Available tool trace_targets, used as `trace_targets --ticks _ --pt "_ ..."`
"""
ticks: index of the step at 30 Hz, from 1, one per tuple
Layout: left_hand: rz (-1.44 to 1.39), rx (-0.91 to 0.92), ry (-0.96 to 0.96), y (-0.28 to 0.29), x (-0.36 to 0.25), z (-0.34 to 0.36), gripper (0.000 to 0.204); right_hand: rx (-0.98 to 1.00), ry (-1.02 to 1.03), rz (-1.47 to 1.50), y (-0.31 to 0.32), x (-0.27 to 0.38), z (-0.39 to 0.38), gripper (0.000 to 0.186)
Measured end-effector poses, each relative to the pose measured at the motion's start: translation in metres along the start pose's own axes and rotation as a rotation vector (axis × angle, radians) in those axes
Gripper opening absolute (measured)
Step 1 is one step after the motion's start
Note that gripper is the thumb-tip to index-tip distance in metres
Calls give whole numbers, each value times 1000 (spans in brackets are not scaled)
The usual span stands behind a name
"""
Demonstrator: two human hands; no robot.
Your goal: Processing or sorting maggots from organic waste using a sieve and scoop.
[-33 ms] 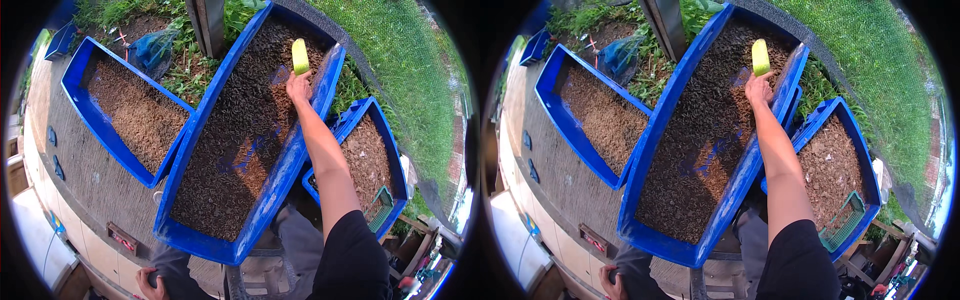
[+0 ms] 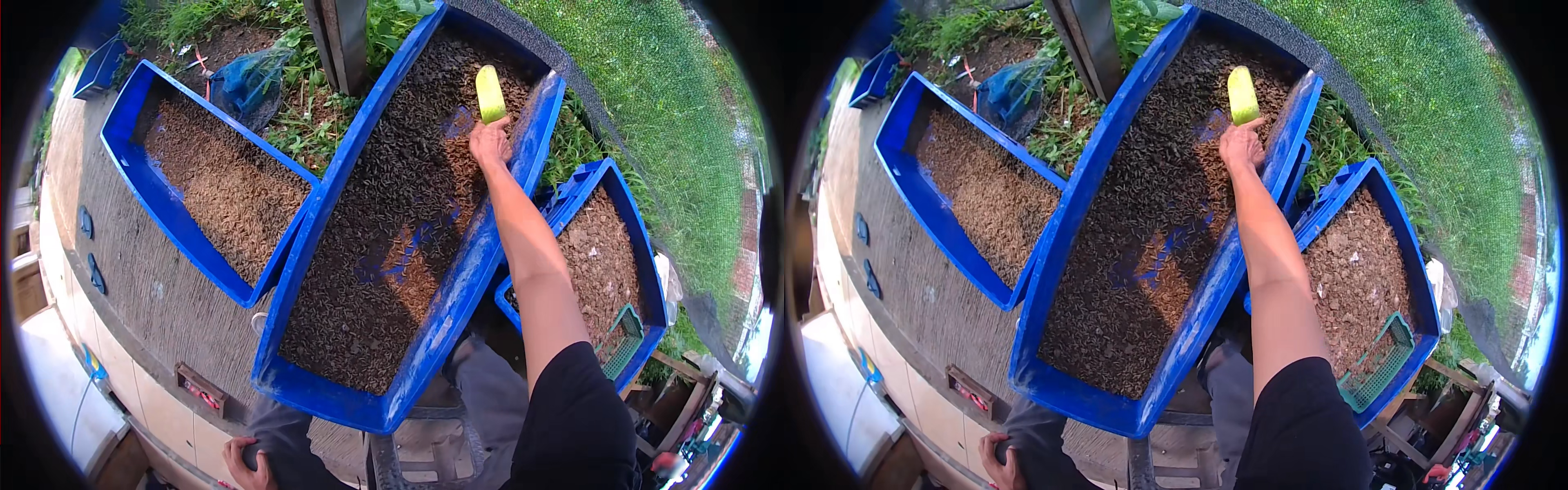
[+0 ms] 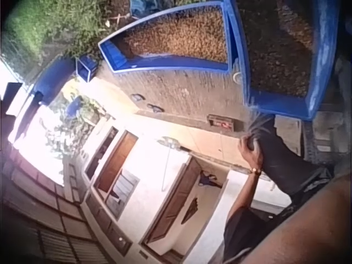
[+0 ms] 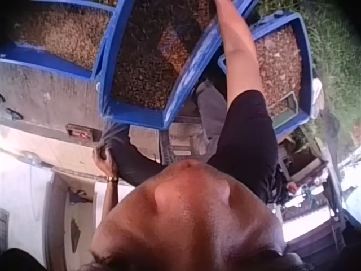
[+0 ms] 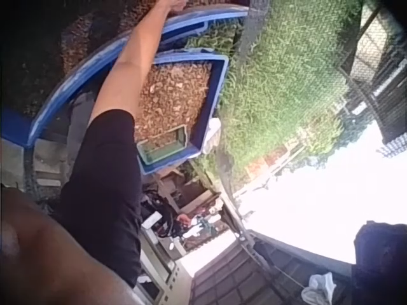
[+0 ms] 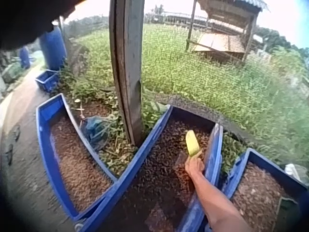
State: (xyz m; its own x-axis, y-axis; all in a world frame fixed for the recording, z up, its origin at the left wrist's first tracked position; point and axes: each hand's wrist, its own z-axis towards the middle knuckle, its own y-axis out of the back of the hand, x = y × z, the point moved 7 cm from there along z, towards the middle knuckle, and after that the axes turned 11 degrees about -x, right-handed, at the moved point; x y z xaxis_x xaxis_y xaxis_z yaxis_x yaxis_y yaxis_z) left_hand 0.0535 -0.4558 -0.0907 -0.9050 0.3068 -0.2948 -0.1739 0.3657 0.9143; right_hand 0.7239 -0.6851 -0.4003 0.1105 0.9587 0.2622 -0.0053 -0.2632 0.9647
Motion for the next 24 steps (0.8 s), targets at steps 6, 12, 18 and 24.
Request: trace_targets --ticks 6,12,18,24 --pt "11 21 -3 -8 4 1 22 -62 -72 -80 -33 -5 17 65" --pt "-9 -15 17 -3 9 -3 21 -48 181 -15 -40 33 -47 57" --pt "-24 -11 5 -4 10 -3 20 220 335 89 -28 24 -113 50" --pt "-10 -21 -29 -2 5 -5 21 523 832 -52 32 51 -209 38"
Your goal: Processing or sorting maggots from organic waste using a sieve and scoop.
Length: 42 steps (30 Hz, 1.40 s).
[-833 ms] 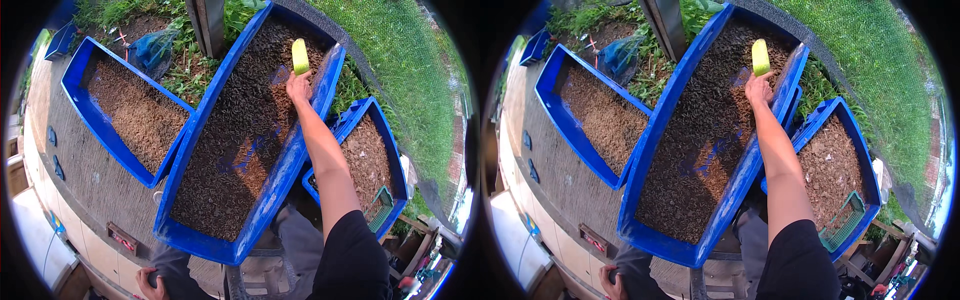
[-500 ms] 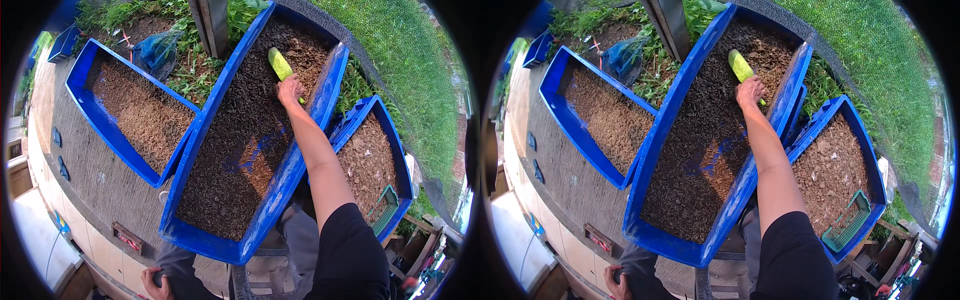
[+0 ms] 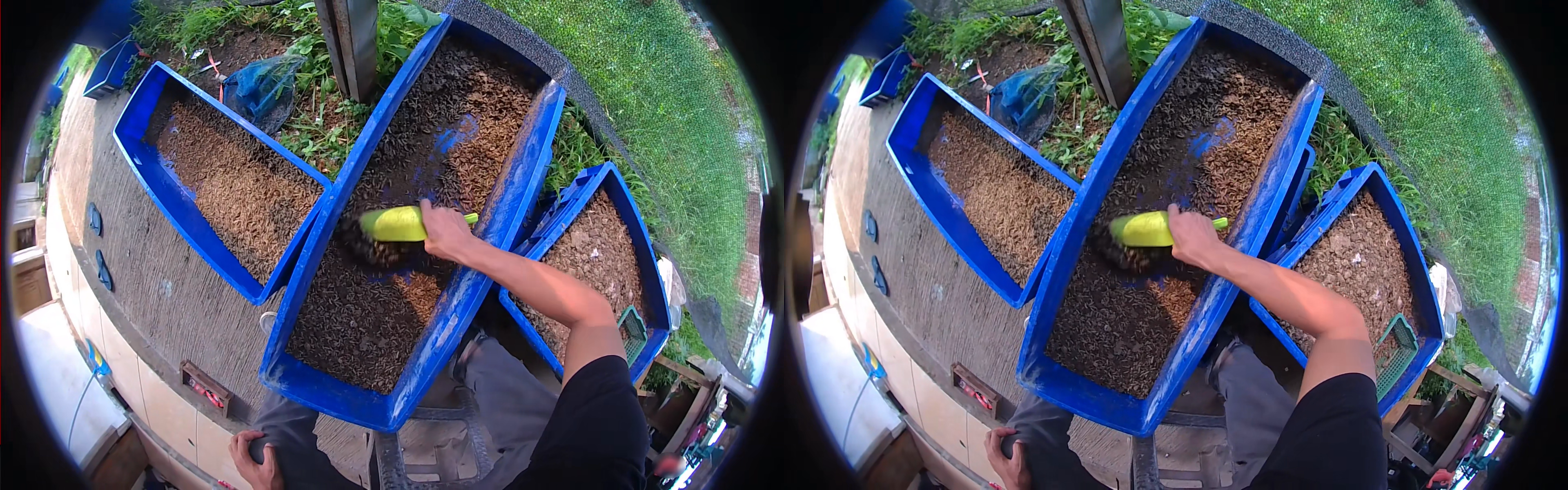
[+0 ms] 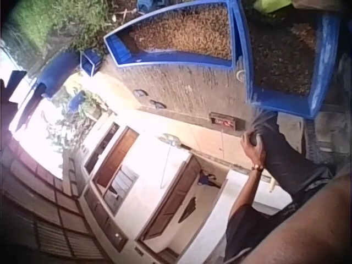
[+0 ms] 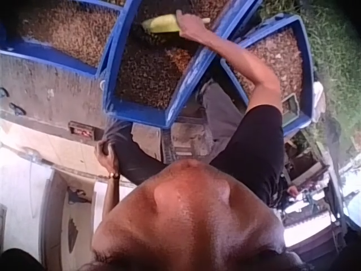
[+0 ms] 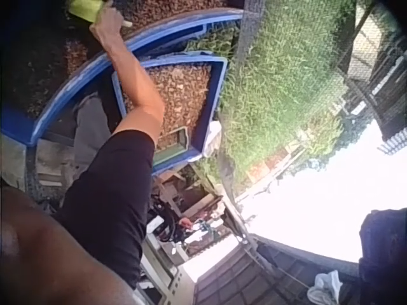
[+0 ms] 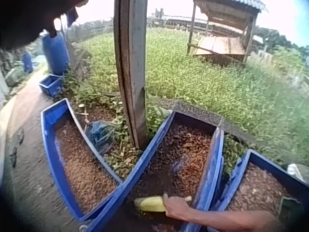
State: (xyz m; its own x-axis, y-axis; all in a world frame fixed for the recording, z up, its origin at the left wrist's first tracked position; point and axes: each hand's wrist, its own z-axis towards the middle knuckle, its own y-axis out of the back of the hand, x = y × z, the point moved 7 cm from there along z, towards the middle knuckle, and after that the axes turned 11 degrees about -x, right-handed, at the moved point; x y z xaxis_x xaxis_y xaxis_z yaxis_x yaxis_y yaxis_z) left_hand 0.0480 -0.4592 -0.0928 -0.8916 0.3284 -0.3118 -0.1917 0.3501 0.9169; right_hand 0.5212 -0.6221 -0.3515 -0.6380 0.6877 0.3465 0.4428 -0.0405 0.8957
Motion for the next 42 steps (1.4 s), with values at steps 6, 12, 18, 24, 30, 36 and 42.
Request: trace_targets --ticks 6,12,18,24,30,36,42 --pt "12 16 -21 -1 1 2 22 -366 146 -18 48 -22 19 44" --pt "15 26 -43 -3 -1 6 22 -593 -587 259 75 -156 89 65" --pt "6 20 20 -3 3 3 22 -438 -725 38 83 -180 158 67" --pt "17 21 34 0 8 3 23 -345 -463 -22 50 -145 163 65" --pt "-19 25 72 1 5 4 23 -166 -140 -49 22 -91 91 82" --pt "-14 35 10 1 5 3 24 84 408 46 -11 27 -4 74" --pt "-17 49 20 0 3 4 24 -161 104 18 60 -37 66 69"
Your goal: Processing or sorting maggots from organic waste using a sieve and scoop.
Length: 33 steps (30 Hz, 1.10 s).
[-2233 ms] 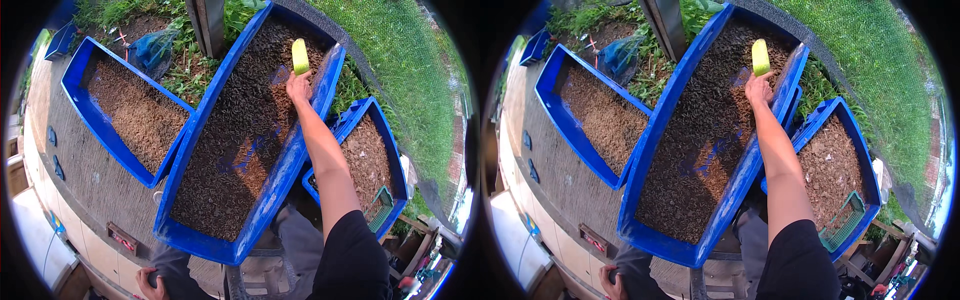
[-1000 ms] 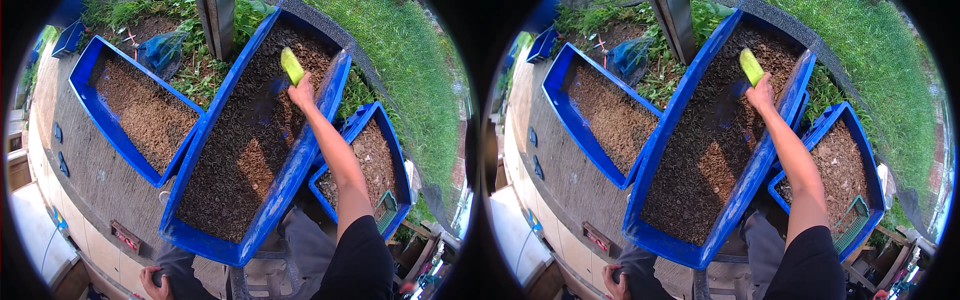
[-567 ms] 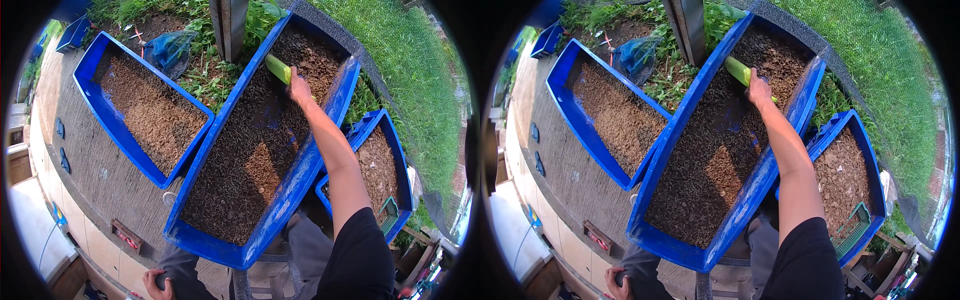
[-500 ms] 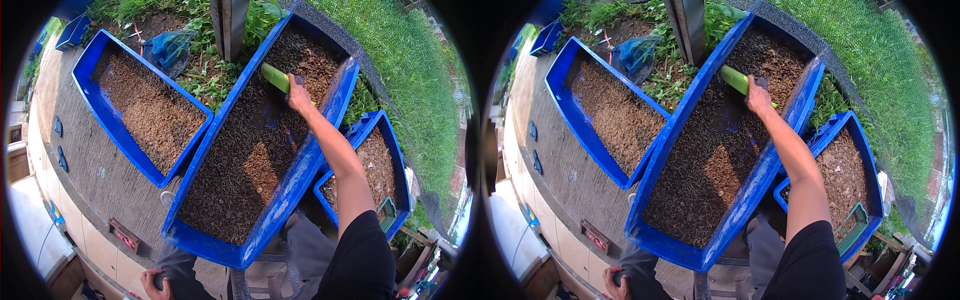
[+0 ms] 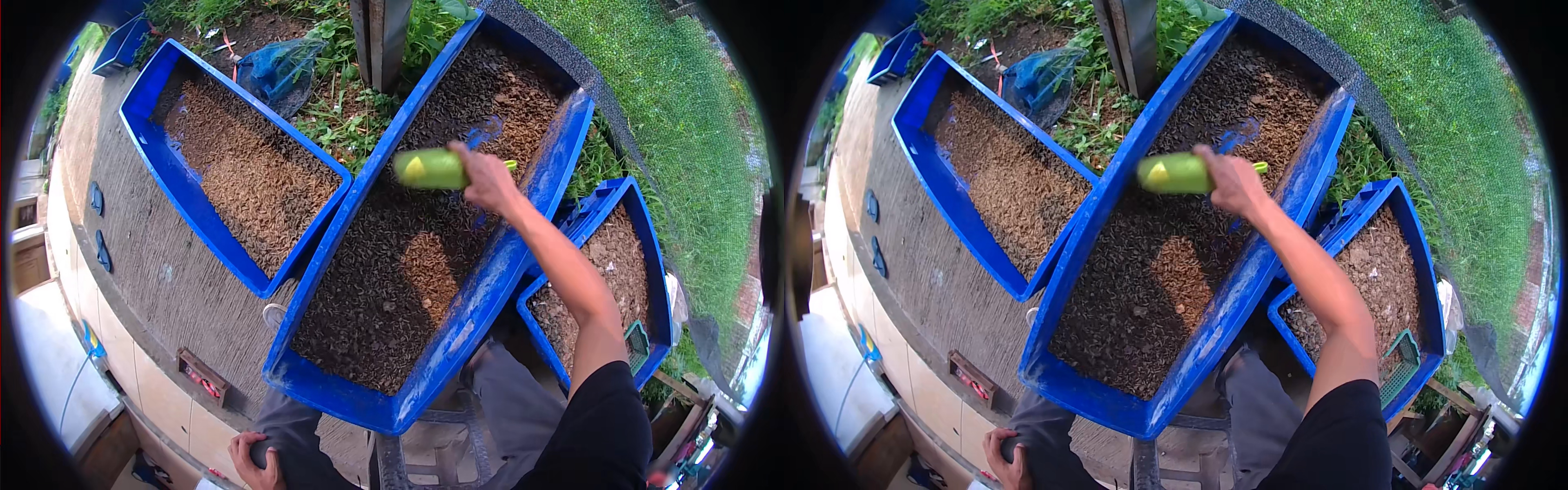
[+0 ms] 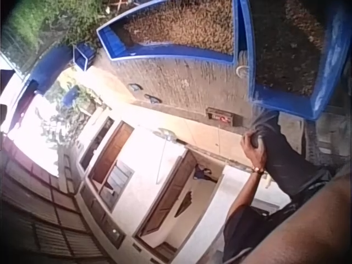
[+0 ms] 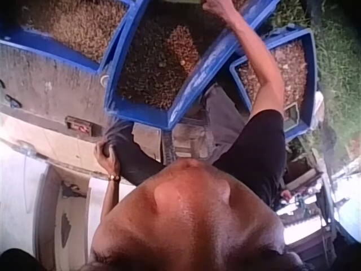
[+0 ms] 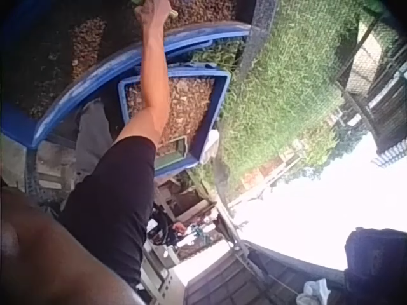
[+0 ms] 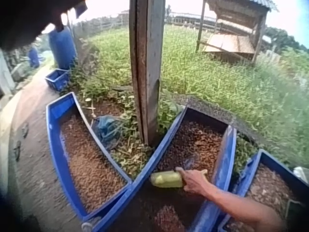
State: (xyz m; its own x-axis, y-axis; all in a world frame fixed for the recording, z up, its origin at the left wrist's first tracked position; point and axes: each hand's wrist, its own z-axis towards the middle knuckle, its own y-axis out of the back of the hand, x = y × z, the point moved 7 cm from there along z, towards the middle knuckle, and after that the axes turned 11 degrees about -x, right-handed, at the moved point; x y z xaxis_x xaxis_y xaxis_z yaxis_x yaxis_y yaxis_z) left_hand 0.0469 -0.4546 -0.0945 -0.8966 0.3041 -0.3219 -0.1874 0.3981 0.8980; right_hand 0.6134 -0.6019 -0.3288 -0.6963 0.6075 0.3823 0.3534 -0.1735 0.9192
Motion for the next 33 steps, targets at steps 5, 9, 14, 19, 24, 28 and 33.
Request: trace_targets --ticks 5,9,14,19,24,28,33 --pt "43 -27 24 6 -5 -2 24 -455 -550 -18 8 -129 36 69" --pt "15 -3 25 0 -7 4 24 -363 -708 -25 -20 -147 36 77" --pt "12 -19 16 3 -4 0 23 -182 -305 -55 -73 -67 30 85" --pt "3 -14 19 2 1 0 22 233 -228 -76 -78 20 -36 80" --pt "-10 -18 15 3 -9 2 22 290 51 153 -67 81 -89 69" --pt "5 -13 -14 2 -11 2 22 315 514 103 -35 114 -88 84" --pt "-9 -28 -9 0 -4 0 22 189 104 135 -15 31 -34 71"
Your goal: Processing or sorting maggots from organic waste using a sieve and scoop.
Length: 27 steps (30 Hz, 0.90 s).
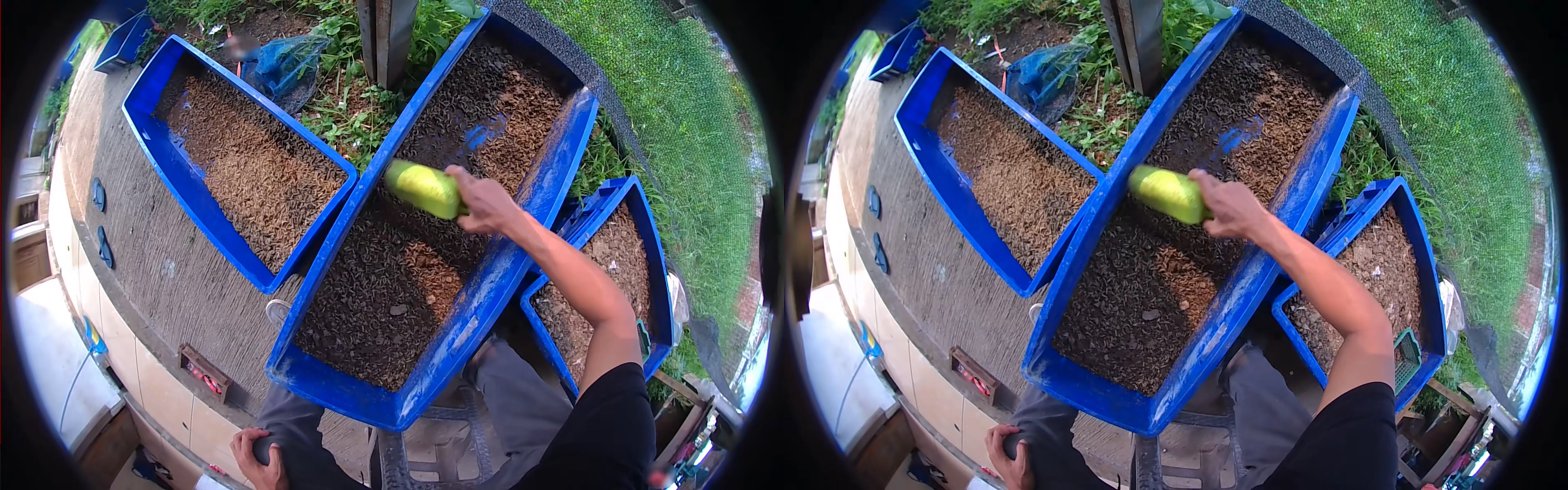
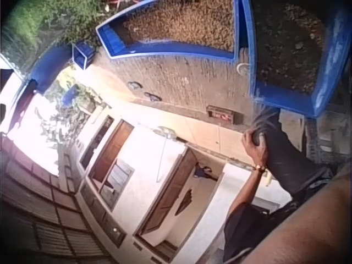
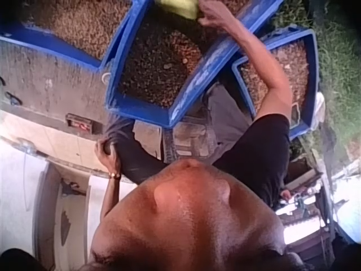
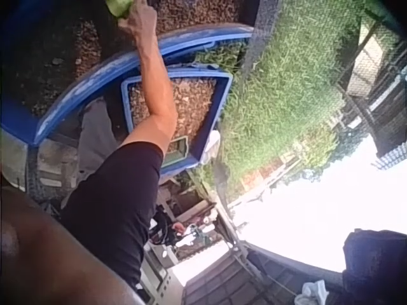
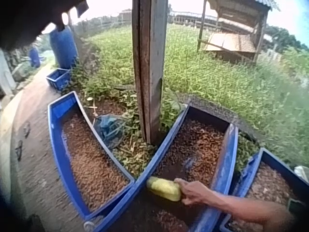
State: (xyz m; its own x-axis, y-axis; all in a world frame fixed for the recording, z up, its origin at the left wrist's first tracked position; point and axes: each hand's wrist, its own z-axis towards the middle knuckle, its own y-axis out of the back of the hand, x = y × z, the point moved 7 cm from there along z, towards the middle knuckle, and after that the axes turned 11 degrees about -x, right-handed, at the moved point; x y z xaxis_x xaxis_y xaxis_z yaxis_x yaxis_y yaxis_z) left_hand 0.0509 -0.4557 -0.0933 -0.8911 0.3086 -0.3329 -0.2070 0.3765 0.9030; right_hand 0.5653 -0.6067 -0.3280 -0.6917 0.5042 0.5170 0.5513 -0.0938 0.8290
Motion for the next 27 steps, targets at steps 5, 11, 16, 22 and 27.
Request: trace_targets --ticks 5,11,16,22,27 --pt "12 10 -12 1 -3 2 22 -472 -338 49 40 -93 18 67" --pt "4 8 29 2 -2 1 22 -428 -518 -396 44 -128 80 57" --pt "29 21 6 0 -2 1 22 -481 -378 -540 33 -116 74 61" --pt "8 10 31 2 -3 1 21 -464 47 -736 23 -40 55 44" --pt "31 3 27 4 0 0 21 -223 321 -526 1 15 26 53"
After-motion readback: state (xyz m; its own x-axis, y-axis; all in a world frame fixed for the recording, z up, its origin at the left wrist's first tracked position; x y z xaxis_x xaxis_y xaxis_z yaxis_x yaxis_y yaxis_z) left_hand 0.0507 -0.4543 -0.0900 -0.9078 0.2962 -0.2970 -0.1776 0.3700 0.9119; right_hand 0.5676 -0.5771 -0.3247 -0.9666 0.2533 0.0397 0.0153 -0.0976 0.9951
